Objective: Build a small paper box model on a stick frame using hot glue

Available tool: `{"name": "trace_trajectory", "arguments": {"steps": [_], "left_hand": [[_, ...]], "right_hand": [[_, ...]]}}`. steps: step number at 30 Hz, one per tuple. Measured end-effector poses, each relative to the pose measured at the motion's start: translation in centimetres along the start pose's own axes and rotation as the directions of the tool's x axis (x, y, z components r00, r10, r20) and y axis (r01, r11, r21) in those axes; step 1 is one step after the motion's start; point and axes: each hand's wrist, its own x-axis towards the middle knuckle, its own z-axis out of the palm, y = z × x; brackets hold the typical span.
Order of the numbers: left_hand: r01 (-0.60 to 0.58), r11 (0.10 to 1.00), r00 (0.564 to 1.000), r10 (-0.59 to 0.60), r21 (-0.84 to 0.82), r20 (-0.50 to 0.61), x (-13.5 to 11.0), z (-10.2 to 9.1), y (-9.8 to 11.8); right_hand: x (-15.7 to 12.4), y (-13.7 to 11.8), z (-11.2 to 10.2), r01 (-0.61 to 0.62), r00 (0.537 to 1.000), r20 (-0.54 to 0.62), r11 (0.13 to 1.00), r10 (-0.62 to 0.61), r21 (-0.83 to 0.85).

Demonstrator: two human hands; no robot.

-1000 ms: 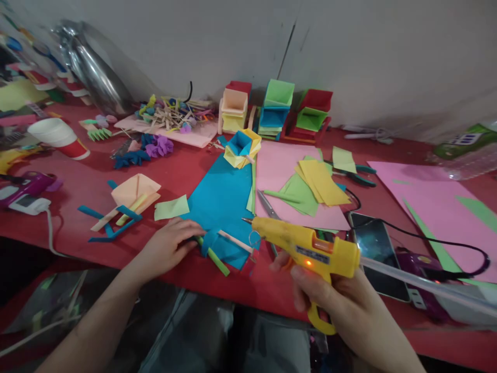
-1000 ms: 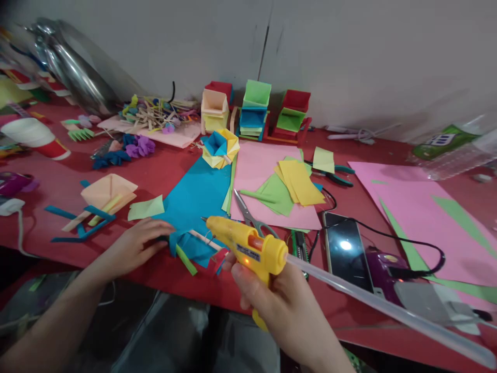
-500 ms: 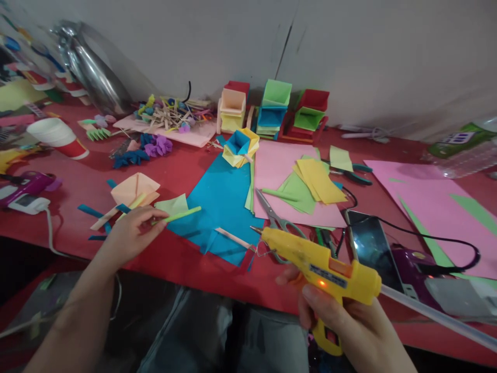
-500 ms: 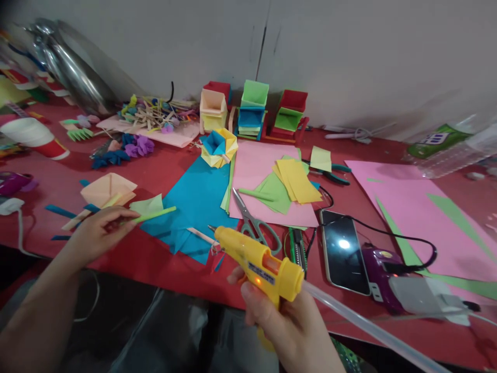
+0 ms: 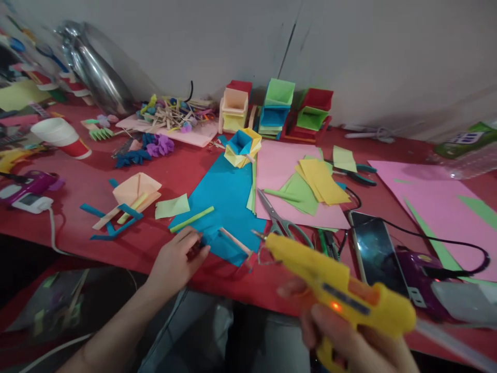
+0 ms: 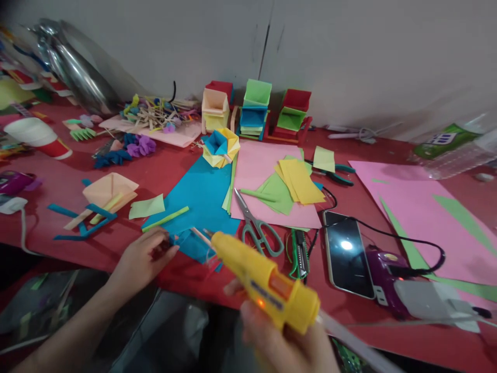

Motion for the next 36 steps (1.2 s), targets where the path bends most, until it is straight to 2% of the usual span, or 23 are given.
{"name": "trace_trajectory", "arguments": {"steps": [3, 4, 7, 9, 12, 15, 17, 20, 23, 30, 36], "left_hand": [[-0.070, 0.997, 0.997, 0.071, -0.028, 0.006, 1.1, -0.4, -1.0], [-0.082, 0.995, 0.996, 0.083, -0.049, 0.020, 1.6, -0.5, -1.2], [-0.077, 0.986, 0.993, 0.089, -0.149, 0.081, 2.6, -0.8, -1.6], [-0.054, 0.974, 0.990, 0.080, -0.219, 0.113, 3.1, -0.9, -1.6], [-0.015, 0.953, 0.987, 0.063, -0.303, 0.151, 3.3, -0.7, -1.4], [-0.020, 0.936, 0.989, 0.071, -0.350, 0.133, 3.1, -0.5, -1.1], [-0.041, 0.931, 0.991, 0.085, -0.364, 0.105, 2.8, -0.5, -0.8], [-0.068, 0.923, 0.989, 0.112, -0.378, 0.094, 2.5, -0.5, -0.1], [-0.073, 0.909, 0.990, 0.115, -0.411, 0.078, 2.2, -0.4, 0.4], [-0.086, 0.897, 0.996, 0.089, -0.433, -0.013, 1.5, 0.0, 0.9], [-0.152, 0.899, 0.988, 0.138, -0.412, -0.064, 1.2, -0.3, 1.1]], "right_hand": [[3.1, -0.7, -1.8, -0.015, 0.979, 0.203, 1.000, 0.016, -0.005], [4.2, -0.8, -2.1, -0.026, 0.973, 0.229, 0.999, 0.032, -0.031], [6.1, -0.3, -1.5, -0.057, 0.915, 0.391, 0.992, 0.097, -0.113], [6.2, 0.1, -0.4, -0.015, 0.893, 0.445, 0.994, 0.064, -0.112], [5.5, 0.3, 1.0, 0.145, 0.906, 0.418, 0.976, -0.065, -0.164], [4.8, -0.3, 2.0, 0.315, 0.897, 0.402, 0.904, -0.183, -0.291], [4.5, -0.8, 2.3, 0.381, 0.884, 0.413, 0.849, -0.219, -0.366], [4.3, -1.2, 2.8, 0.410, 0.886, 0.410, 0.780, -0.217, -0.472], [3.9, -0.9, 3.0, 0.424, 0.880, 0.426, 0.750, -0.208, -0.508], [3.3, 0.2, 3.2, 0.393, 0.892, 0.402, 0.799, -0.209, -0.455], [2.5, 1.2, 3.6, 0.380, 0.910, 0.345, 0.795, -0.231, -0.472]]}}
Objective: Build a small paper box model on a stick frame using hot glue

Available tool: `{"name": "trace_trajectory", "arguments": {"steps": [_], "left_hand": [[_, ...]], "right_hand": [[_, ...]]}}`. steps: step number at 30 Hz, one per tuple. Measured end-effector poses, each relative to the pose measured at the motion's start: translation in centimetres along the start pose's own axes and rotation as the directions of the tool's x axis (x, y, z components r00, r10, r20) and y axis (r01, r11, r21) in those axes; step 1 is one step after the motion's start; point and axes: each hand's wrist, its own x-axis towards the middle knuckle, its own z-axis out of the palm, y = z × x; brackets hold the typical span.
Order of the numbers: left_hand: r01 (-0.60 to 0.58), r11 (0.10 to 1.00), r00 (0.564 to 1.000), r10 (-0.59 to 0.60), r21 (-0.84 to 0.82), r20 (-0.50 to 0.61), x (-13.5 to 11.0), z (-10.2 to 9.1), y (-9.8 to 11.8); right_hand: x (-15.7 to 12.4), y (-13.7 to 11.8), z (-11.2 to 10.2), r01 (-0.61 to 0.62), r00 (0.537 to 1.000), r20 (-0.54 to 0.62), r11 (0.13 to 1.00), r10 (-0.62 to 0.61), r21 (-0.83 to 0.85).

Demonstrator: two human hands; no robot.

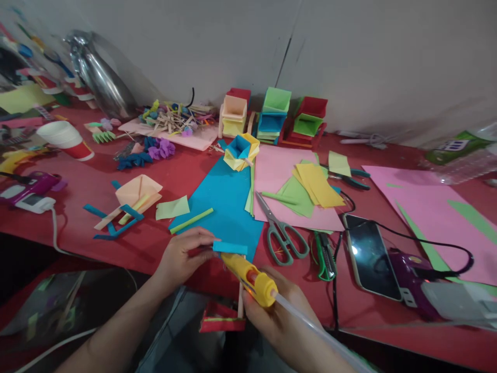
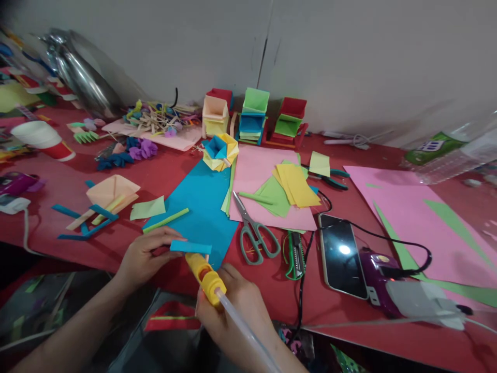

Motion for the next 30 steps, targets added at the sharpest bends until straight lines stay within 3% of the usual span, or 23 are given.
{"name": "trace_trajectory", "arguments": {"steps": [11, 21, 30], "left_hand": [[-0.080, 0.997, 0.997, 0.080, 0.006, 0.000, -0.3, -0.2, 0.5], [-0.065, 0.998, 0.998, 0.065, 0.016, 0.002, -0.5, -0.1, 0.6], [-0.094, 0.995, 0.995, 0.095, 0.037, -0.013, -0.5, -0.1, 0.5]], "right_hand": [[-0.6, -0.4, 0.4, -0.019, 0.999, -0.030, 0.998, 0.017, -0.062], [-0.8, 0.1, 1.1, 0.013, 0.997, -0.077, 0.994, -0.021, -0.109], [-0.9, -0.2, 0.9, -0.007, 0.999, -0.052, 0.992, 0.001, -0.125]]}}
